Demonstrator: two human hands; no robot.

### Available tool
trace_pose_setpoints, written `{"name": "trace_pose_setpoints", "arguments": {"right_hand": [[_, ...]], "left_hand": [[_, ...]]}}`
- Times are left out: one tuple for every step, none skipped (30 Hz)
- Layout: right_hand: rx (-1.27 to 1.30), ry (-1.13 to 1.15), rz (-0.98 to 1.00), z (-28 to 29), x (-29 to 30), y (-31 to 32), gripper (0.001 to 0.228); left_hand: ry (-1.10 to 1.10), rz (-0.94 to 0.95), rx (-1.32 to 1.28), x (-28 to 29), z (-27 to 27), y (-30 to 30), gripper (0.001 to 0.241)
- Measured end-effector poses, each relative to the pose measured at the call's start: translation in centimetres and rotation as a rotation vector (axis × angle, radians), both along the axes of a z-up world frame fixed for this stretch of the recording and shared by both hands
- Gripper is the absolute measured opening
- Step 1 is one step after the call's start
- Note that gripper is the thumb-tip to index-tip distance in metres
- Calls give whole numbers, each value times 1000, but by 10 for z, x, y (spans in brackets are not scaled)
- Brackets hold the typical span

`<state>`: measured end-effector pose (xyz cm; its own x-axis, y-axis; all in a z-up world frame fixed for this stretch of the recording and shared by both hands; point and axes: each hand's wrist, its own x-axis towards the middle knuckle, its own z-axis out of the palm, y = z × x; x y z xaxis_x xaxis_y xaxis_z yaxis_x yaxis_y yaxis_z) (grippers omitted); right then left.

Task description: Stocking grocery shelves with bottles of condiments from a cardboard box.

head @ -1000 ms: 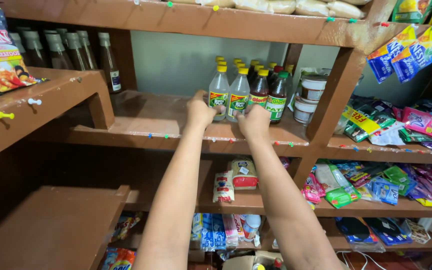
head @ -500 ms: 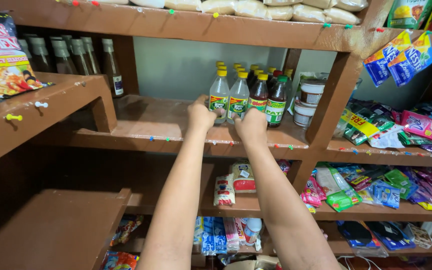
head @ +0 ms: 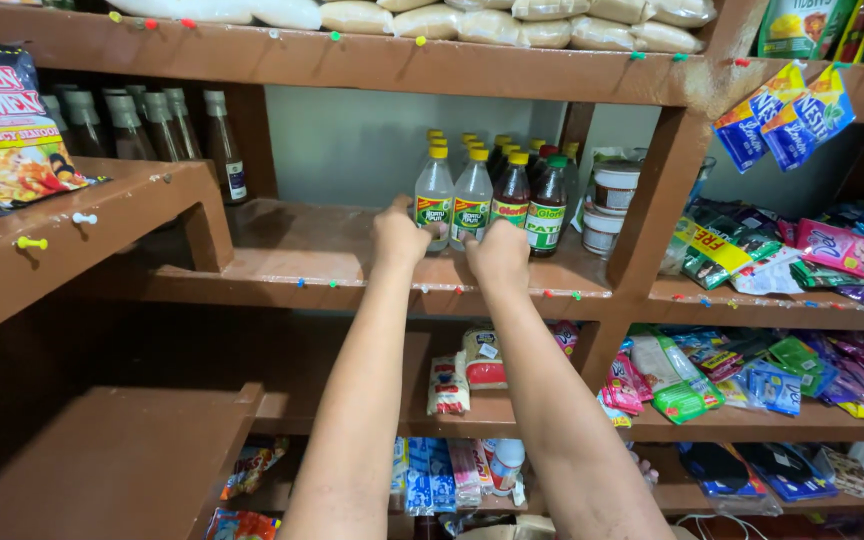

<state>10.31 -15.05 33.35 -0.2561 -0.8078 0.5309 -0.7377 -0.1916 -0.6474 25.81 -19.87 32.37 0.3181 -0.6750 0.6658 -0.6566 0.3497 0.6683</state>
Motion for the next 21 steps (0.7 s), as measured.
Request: {"name": "trace_pose_setpoints", "arguments": {"right_hand": [[1,-1,1,-4,-1,-3,44],[-17,-8,17,-5,-2,-6,42],[-35,-16,32,-6,-2,-9,40],[-39,-16,31,-12,-5,-18,40],[-64,-6,35,-17,-7,-27,40],[-92,6,42,-20,-9,-35,39],[-99,6,42,-22,-12,-42,39],[-124,72,76,-23,-18,-49,40],[-149,139,109,-24,-23,-56,41],[-152,140,104,-19,-27,-45,41],[-53,95,210,-15,-30,-35,42],[37,52,314,-5,-35,-26,44],[25,54,306,-4,-38,-17,44],[58,30,371,-4,-41,-9,47],[91,7,435,-3,-43,-2,51],[82,11,430,-8,-48,14,51],[-92,-32,488,-12,-52,29,51],[-266,-78,544,-19,-56,43,51],[-275,-77,538,-21,-64,57,51],[-328,-153,581,-32,-70,74,49],[-382,-230,622,-43,-76,89,46]], "left_hand": [[-1,1,1,0,-4,-2,69],[1,-6,-17,1,-5,-4,66],[3,-12,-35,1,-6,-5,64],[2,-13,-40,1,-4,-3,64],[21,5,-58,0,-3,1,66],[41,24,-79,0,0,4,69],[42,25,-86,0,0,6,69],[107,9,-127,-2,2,7,66],[172,-8,-168,-4,3,8,64],[173,-13,-170,-1,-3,5,64],[128,-30,-215,1,-9,1,54],[83,-50,-269,2,-9,-5,45],[84,-58,-281,4,-12,-9,45],[52,-63,-211,7,-13,-13,42],[19,-68,-141,10,-15,-18,39],[21,-73,-151,3,-12,0,39],[-3,-68,-254,-4,-9,18,37],[-32,-65,-355,-10,-7,35,36],[-33,-72,-363,-30,2,71,36],[105,-218,-349,-48,0,112,31],[246,-363,-332,-66,0,150,28]]}}
